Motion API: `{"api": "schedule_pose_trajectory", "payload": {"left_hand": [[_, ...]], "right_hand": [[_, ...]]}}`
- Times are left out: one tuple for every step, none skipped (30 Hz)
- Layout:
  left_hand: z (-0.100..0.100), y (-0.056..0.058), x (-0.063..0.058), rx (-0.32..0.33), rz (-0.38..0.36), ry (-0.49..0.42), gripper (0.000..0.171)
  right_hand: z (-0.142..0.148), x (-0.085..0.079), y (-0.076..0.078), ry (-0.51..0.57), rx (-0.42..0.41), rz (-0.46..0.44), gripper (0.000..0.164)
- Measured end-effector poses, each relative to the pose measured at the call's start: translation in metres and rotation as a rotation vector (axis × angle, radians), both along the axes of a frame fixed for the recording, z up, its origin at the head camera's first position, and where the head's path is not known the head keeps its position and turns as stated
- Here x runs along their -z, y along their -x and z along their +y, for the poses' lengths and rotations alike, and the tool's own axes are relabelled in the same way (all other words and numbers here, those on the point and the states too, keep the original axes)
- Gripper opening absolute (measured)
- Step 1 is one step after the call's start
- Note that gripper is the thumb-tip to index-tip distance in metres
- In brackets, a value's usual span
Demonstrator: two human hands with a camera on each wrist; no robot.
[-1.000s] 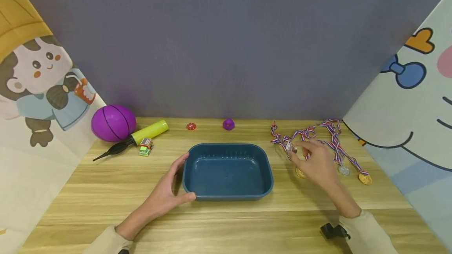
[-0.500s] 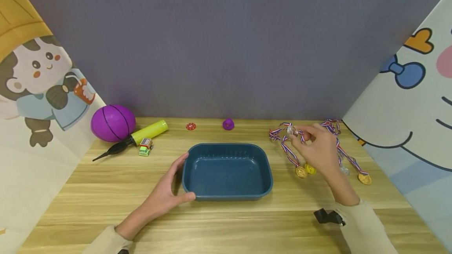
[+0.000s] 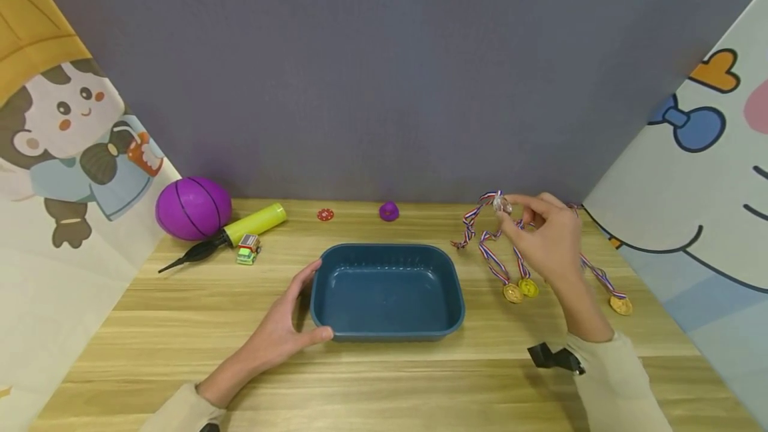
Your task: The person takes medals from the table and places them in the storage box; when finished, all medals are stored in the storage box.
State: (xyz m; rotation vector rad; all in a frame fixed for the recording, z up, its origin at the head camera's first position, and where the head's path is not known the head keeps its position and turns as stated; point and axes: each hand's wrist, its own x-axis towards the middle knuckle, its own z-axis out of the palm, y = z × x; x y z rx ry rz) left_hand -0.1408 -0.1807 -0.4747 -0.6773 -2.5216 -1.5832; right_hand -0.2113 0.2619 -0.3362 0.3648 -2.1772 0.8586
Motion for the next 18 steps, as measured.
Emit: {"api": "schedule_pose_trajectory", "payload": {"left_hand": [[0.0, 0.0, 0.0, 0.0, 0.001, 0.001, 0.112], [0.0, 0.0, 0.0, 0.001, 0.003, 0.0, 0.112], [0.0, 0.0, 0.0, 0.001, 0.004, -0.001, 0.111], [0.0, 0.0, 0.0, 0.001, 0.005, -0.001, 0.111], [0.0, 0.0, 0.0, 0.001, 0.005, -0.001, 0.111], [0.0, 0.0, 0.0, 0.002, 0.004, -0.003, 0.111], [0.0, 0.0, 0.0, 0.002, 0.003, -0.005, 0.111], [0.0, 0.0, 0.0, 0.002, 0.002, -0.005, 0.111], [0.0, 0.0, 0.0, 0.002, 0.001, -0.006, 0.112], [0.0, 0.0, 0.0, 0.002, 0.0, -0.009, 0.112], [0.0, 0.0, 0.0, 0.003, -0.001, -0.011, 0.112], [0.0, 0.0, 0.0, 0.003, -0.001, -0.013, 0.112], [0.0, 0.0, 0.0, 0.003, -0.001, -0.013, 0.112], [0.0, 0.0, 0.0, 0.002, 0.0, -0.011, 0.112], [0.0, 0.0, 0.0, 0.002, 0.0, -0.012, 0.112], [0.0, 0.0, 0.001, 0.001, 0.001, -0.011, 0.112], [0.0, 0.001, 0.001, 0.001, 0.001, -0.011, 0.112], [0.0, 0.001, 0.001, 0.001, 0.0, -0.011, 0.112]], "right_hand": [[-0.001, -0.002, 0.0, 0.004, 0.0, 0.004, 0.017], [-0.001, -0.004, 0.0, 0.008, -0.002, 0.007, 0.016], [-0.001, -0.006, -0.001, 0.016, -0.005, 0.011, 0.016], [-0.002, -0.008, -0.001, 0.021, -0.006, 0.016, 0.016], [-0.002, -0.011, -0.002, 0.029, -0.01, 0.021, 0.016], [-0.003, -0.013, -0.003, 0.036, -0.012, 0.026, 0.016], [-0.003, -0.016, -0.004, 0.044, -0.016, 0.03, 0.016], [-0.003, -0.019, -0.004, 0.048, -0.019, 0.036, 0.017], [-0.003, -0.021, -0.005, 0.051, -0.024, 0.042, 0.017], [-0.003, -0.024, -0.006, 0.055, -0.023, 0.044, 0.017], [-0.004, -0.027, -0.007, 0.057, -0.028, 0.048, 0.018], [-0.004, -0.029, -0.007, 0.055, -0.029, 0.053, 0.018], [-0.004, -0.031, -0.008, 0.051, -0.031, 0.058, 0.018], [-0.005, -0.033, -0.009, 0.053, -0.032, 0.063, 0.018], [-0.005, -0.035, -0.009, 0.054, -0.034, 0.069, 0.018], [-0.006, -0.037, -0.01, 0.055, -0.036, 0.075, 0.018], [-0.006, -0.039, -0.01, 0.054, -0.04, 0.086, 0.018], [-0.006, -0.041, -0.01, 0.058, -0.042, 0.096, 0.019]]}}
